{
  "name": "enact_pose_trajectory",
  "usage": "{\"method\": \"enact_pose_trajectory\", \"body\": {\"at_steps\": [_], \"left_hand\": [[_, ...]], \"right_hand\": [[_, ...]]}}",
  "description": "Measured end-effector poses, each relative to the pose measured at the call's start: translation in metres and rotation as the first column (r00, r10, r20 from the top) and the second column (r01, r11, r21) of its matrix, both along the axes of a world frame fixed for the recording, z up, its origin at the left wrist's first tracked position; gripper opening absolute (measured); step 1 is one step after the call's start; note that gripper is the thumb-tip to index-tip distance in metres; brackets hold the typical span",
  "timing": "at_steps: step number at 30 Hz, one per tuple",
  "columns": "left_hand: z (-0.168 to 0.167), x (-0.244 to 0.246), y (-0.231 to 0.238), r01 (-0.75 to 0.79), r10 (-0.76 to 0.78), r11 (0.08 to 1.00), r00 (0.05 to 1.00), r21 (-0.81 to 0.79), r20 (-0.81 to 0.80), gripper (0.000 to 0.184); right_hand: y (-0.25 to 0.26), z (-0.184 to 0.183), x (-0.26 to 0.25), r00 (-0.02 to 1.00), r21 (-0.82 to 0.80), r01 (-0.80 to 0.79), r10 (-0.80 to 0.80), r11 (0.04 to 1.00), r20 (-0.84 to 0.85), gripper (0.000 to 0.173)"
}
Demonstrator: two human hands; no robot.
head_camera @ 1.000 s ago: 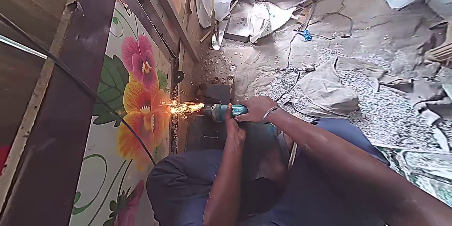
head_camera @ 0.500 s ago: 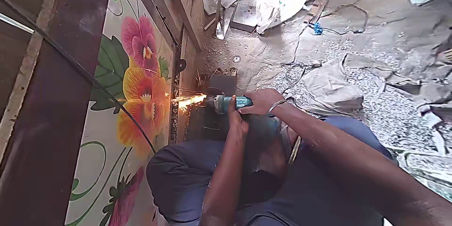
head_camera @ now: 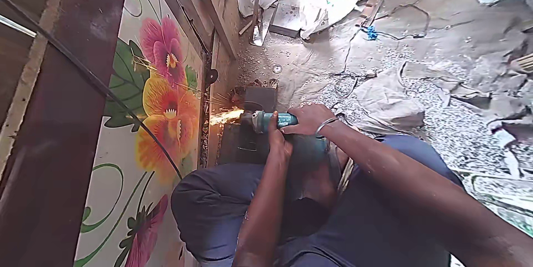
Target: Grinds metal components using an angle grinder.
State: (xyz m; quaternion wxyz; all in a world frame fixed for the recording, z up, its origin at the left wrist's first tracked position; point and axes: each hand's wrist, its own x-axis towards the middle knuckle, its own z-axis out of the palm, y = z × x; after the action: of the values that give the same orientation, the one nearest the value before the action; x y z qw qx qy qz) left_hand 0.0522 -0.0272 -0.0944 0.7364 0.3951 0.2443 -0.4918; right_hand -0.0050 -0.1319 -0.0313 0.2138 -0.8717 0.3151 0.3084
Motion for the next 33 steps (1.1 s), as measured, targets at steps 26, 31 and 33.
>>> {"method": "enact_pose_trajectory", "body": {"at_steps": [26,31,33], "left_hand": [[0.001,0.005,-0.002,-0.012,0.012,1.0,1.0,0.008,0.011,0.029],[-0.001,0.005,0.0,-0.013,0.013,1.0,1.0,-0.002,0.008,0.03],[0.0,0.003,0.0,-0.004,0.004,1.0,1.0,0.003,0.009,0.029]], "right_hand": [[-0.003,-0.002,0.007,1.0,-0.003,0.004,-0.004,1.0,0.001,0.074],[0.0,-0.004,0.005,1.0,-0.011,-0.009,0.009,1.0,0.025,0.073],[0.001,-0.003,0.001,1.0,-0.017,-0.002,0.002,1.0,0.019,0.074]]}}
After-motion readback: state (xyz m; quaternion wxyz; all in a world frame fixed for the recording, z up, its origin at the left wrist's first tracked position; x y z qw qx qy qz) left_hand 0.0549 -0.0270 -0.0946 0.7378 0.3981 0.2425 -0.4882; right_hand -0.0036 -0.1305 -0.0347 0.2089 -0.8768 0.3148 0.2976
